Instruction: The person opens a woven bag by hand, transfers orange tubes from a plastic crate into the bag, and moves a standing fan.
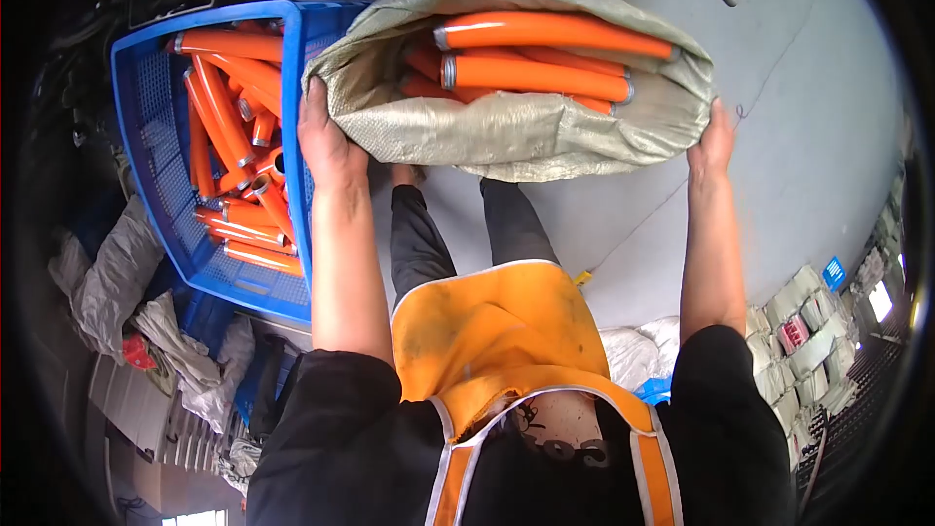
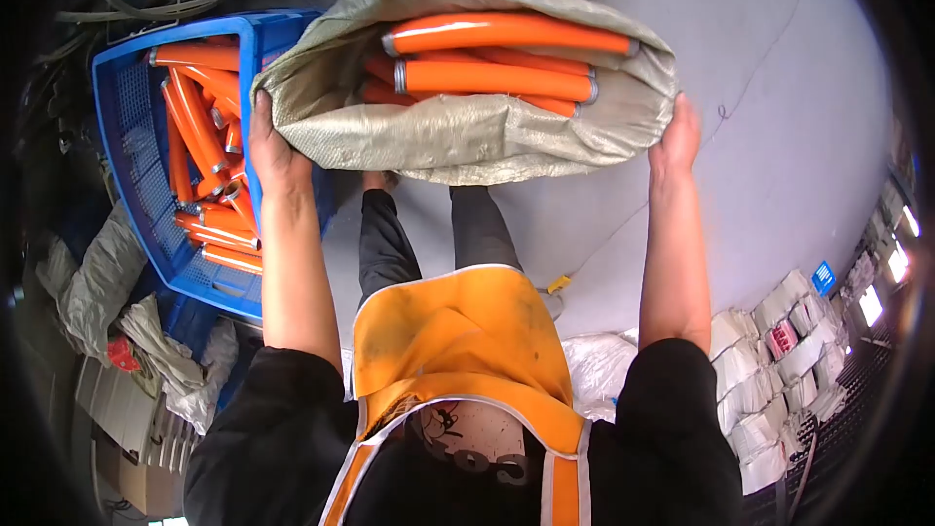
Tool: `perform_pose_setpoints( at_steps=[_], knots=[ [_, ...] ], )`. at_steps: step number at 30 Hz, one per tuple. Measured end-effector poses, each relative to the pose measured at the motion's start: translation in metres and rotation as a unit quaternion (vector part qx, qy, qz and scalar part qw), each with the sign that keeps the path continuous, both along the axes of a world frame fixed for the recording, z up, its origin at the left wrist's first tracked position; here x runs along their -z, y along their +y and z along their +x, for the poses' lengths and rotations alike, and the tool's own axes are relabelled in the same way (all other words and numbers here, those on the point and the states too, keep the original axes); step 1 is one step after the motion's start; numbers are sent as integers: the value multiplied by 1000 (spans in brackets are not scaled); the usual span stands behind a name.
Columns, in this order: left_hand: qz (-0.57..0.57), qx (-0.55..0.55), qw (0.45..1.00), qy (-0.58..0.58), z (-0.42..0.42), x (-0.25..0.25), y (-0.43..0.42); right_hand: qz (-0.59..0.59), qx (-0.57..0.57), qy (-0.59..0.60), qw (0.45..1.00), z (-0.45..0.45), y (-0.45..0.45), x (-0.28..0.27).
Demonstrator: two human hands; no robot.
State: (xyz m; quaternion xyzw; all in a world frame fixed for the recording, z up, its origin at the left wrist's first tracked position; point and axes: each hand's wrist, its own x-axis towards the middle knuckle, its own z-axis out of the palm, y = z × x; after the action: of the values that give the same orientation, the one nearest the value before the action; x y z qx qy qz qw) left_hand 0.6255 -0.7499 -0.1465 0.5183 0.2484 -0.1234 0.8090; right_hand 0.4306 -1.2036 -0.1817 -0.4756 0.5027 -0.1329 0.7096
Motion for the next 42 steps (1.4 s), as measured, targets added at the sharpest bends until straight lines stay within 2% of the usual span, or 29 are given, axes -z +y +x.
perform_pose_setpoints(
  at_steps=[2,4,6,8,10,11,12,14,15,16,18,20,22,24,25,26,28,29,30,32,33,34,36,37,38,39,40,41,42],
  knots=[
    [-110,-53,990,66,6,-10,-10,-32,-40,91,995,-1,22,-13],
    [-66,-13,996,65,10,-14,-22,-10,-51,77,996,-7,24,-29],
    [-89,8,995,52,11,-15,-27,19,87,-12,996,-23,2,-28],
    [-119,-8,991,61,9,11,-12,42,73,-52,995,-40,-5,-18],
    [22,-48,998,45,2,36,-4,4,-47,102,994,-50,-10,-7],
    [-8,-34,998,61,-3,42,-4,-65,-152,183,969,-41,-5,-11],
    [-10,-32,998,62,-9,47,-5,-66,-150,184,969,-32,-7,-16],
    [34,21,983,181,-18,43,-15,22,-341,312,887,-8,-6,-27],
    [30,66,981,180,-20,40,-23,71,-309,253,914,-2,7,-36],
    [-16,118,986,120,-13,-12,-48,67,-308,248,916,9,25,-52],
    [-96,78,986,109,4,-70,-56,64,-217,103,969,4,61,-88],
    [-171,37,978,111,5,-82,-37,121,-189,47,973,-18,64,-103],
    [-199,32,975,89,-8,-63,-19,234,19,-77,969,-32,72,-115],
    [-98,37,985,139,-22,-32,-16,202,14,-27,979,-52,80,-115],
    [-114,23,980,163,-27,-27,-18,166,-2,6,986,-52,80,-106],
    [-127,19,983,128,-22,-50,-35,127,-16,36,991,-39,83,-105],
    [-193,49,974,109,-3,-95,-38,94,-45,24,994,-39,80,-135],
    [-427,151,892,9,12,-97,-29,129,-3,-26,991,-42,79,-152],
    [-263,80,959,75,2,-109,-24,160,35,-86,983,-38,76,-159],
    [-245,49,965,78,-6,-127,-29,164,62,-113,978,-44,77,-162],
    [-288,79,952,65,-13,-118,-19,163,99,-91,977,-58,74,-151],
    [-218,74,970,75,-17,-107,-14,160,136,-73,975,-70,71,-139],
    [-110,50,986,114,-24,-77,-8,122,104,-15,987,-83,63,-117],
    [-84,49,986,133,-29,-59,3,61,-34,109,992,-90,54,-108],
    [-84,48,986,134,-31,-56,7,-1,-170,230,958,-88,50,-104],
    [-32,72,993,92,-34,-53,9,-74,-298,345,887,-84,39,-99],
    [20,98,994,50,-36,-51,11,-244,-353,415,802,-65,47,-109],
    [30,95,995,28,-38,-49,16,-402,-394,468,681,-42,64,-122],
    [32,95,994,33,-44,-49,18,-499,-413,360,671,-24,76,-128]
  ],
)
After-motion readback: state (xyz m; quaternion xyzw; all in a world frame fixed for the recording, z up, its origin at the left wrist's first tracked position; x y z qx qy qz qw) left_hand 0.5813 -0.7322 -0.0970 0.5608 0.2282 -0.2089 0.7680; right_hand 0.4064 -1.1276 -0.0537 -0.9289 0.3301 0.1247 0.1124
